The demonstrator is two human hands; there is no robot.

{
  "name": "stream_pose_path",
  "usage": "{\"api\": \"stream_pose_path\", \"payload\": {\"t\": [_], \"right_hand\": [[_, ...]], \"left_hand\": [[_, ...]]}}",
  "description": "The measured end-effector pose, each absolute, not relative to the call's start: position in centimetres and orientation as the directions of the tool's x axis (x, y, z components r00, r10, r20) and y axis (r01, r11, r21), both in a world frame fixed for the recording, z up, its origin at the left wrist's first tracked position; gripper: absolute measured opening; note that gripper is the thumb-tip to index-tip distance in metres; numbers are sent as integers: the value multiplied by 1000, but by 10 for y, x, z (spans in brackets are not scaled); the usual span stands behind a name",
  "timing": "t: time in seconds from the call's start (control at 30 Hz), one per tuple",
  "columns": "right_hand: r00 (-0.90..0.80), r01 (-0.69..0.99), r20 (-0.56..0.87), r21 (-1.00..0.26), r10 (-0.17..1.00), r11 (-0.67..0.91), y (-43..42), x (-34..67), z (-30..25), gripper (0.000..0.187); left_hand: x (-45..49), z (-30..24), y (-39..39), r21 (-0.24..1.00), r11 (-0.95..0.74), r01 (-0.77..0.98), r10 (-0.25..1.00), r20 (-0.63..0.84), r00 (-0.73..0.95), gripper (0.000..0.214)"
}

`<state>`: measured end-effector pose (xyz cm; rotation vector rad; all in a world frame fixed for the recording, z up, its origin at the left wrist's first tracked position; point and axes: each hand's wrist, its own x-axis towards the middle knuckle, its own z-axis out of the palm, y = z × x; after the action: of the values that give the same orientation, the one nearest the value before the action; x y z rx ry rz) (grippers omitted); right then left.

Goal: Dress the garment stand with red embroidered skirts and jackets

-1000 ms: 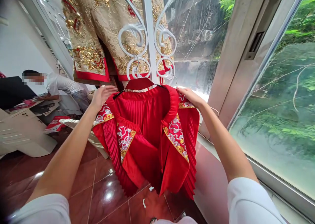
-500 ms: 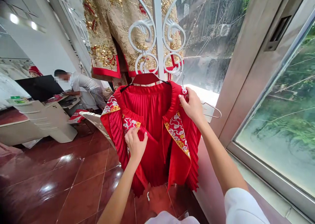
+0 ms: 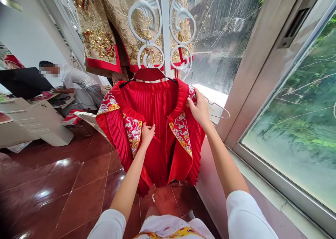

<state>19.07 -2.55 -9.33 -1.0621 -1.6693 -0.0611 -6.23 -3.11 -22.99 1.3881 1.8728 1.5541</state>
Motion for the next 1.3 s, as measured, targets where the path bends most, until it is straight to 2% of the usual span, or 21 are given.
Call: {"api": "stream_pose_path", "payload": {"t": [0.13,0.3,0.47,0.63,0.67,0.73,0.8,0.83,0.9,0.97,1.07,1.2,1.3], "right_hand": [[20,643,801,-469,599,605,-26,187,-96,52],[18,653,814,-449,580,610,-29,184,-104,56],[-2,664,825,-421,565,617,-33,187,-108,58],[207,760,843,-458,496,462,-62,166,-137,51],[205,768,830,-465,520,440,-70,156,-151,48],[16,770,739,-438,673,463,-81,128,-185,41],[-284,764,464,-420,839,490,-84,97,-222,41],[-350,784,301,-424,887,453,-82,83,-239,43],[-373,829,65,-425,926,364,-74,61,-266,46],[-349,844,-9,-437,937,311,-64,51,-283,42],[-323,817,37,-494,946,299,-58,52,-292,36],[-272,753,143,-585,952,303,-75,56,-297,37],[-169,582,248,-756,954,299,-92,51,-311,35]], "left_hand": [[-64,-223,-32,912,-108,396,860,285,-424,16],[-58,-232,-64,948,-181,261,878,275,-391,28],[-61,-268,-96,990,-140,-23,916,121,-383,30],[-75,-297,-124,976,-4,-219,948,-66,-312,37],[-78,-302,-128,970,20,-241,947,-95,-307,38],[-84,-311,-135,960,54,-276,941,-141,-306,39],[-88,-319,-140,950,77,-301,935,-174,-310,40],[-90,-322,-141,947,87,-311,932,-187,-310,40],[-93,-324,-142,940,105,-326,930,-209,-303,41],[-95,-325,-143,932,117,-342,930,-223,-292,40],[-98,-326,-144,916,144,-375,930,-254,-265,36],[-99,-338,-148,868,256,-425,924,-349,-157,26],[-94,-352,-150,804,393,-446,890,-455,-37,23]]}}
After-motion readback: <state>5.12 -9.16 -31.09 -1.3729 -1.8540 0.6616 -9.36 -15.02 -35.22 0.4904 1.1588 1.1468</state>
